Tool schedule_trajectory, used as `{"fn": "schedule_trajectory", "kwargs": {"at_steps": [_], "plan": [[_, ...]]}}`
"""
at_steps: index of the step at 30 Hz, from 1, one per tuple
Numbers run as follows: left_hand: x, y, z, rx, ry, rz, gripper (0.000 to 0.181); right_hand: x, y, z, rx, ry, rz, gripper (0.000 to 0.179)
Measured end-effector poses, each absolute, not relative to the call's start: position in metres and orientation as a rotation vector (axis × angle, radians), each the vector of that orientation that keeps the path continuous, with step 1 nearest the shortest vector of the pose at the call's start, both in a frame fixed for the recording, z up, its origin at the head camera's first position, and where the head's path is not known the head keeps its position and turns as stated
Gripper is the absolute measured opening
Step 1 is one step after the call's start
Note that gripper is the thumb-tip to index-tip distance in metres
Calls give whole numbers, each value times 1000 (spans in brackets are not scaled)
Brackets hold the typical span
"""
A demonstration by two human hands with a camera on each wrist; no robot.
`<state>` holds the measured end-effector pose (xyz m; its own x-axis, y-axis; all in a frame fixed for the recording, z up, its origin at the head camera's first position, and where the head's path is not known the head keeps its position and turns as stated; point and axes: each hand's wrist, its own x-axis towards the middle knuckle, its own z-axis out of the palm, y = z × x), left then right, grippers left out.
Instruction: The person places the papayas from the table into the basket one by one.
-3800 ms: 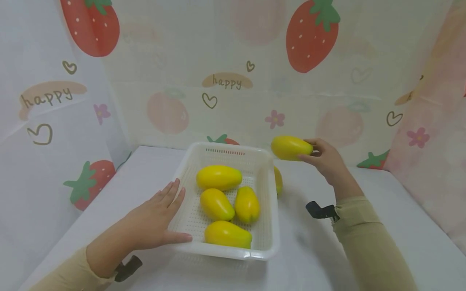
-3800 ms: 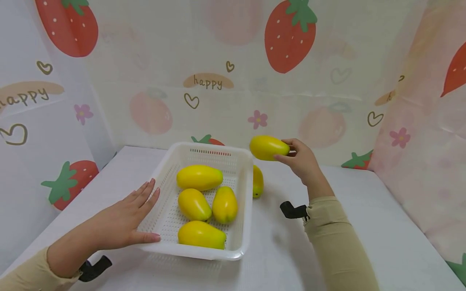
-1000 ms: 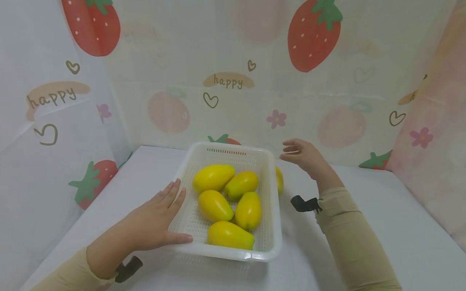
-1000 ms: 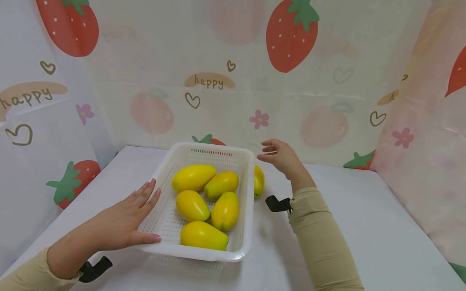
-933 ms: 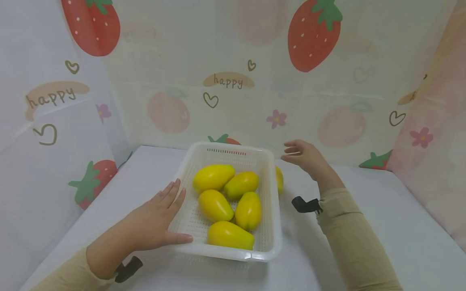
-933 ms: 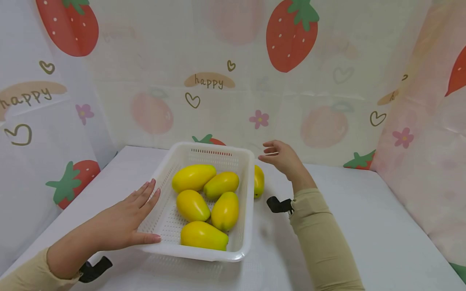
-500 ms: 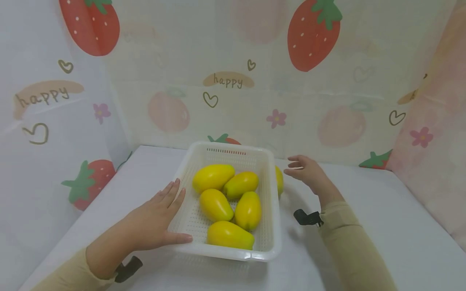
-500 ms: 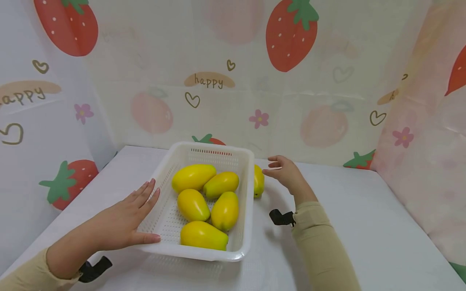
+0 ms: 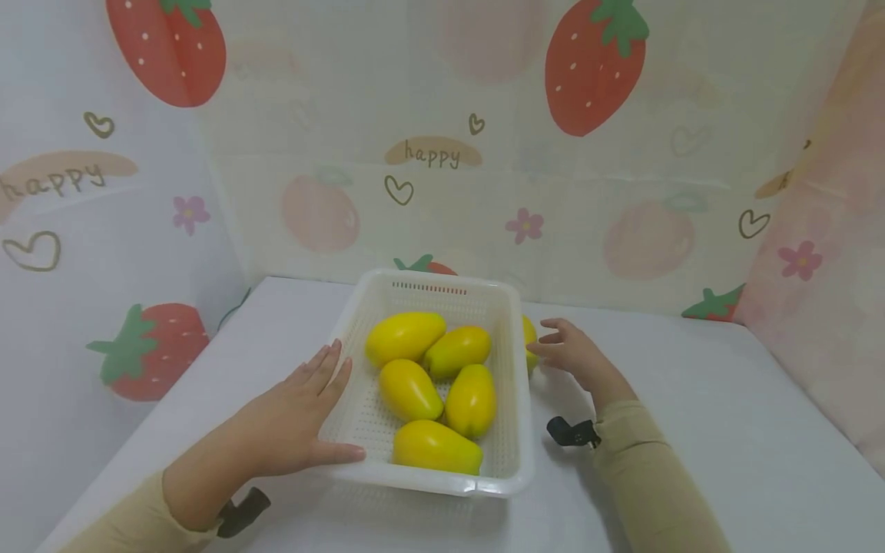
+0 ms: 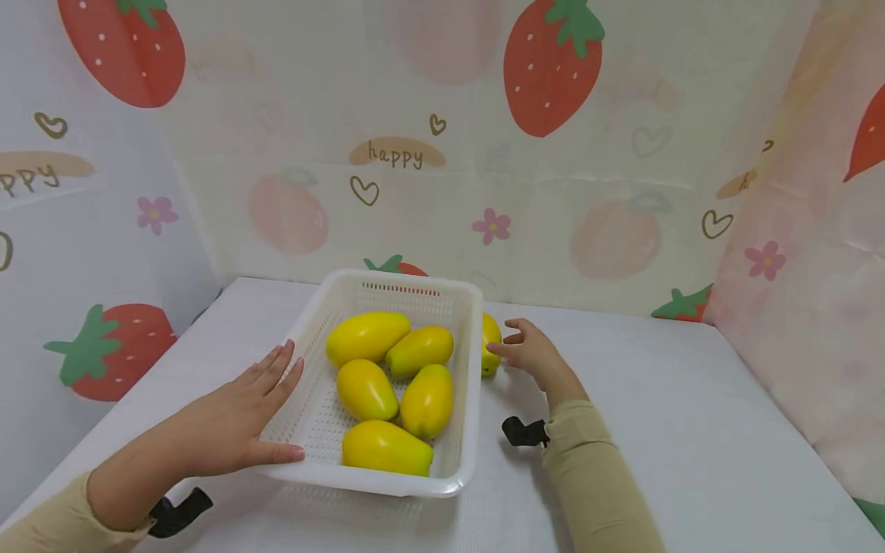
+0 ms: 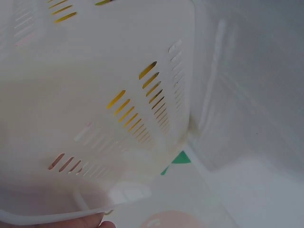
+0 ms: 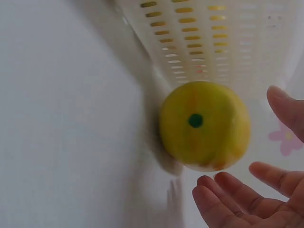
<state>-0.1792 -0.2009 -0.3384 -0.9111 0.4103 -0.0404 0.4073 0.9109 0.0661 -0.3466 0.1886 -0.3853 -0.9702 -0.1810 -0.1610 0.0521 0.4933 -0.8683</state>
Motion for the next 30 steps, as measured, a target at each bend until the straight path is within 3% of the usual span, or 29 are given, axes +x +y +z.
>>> {"fn": "schedule_trajectory", "kwargs": {"at_steps": [30], "plan": [[-179,-201,-337,641,3016,65,115,-349,182,-398,-73,2616,-1230,86]]}}
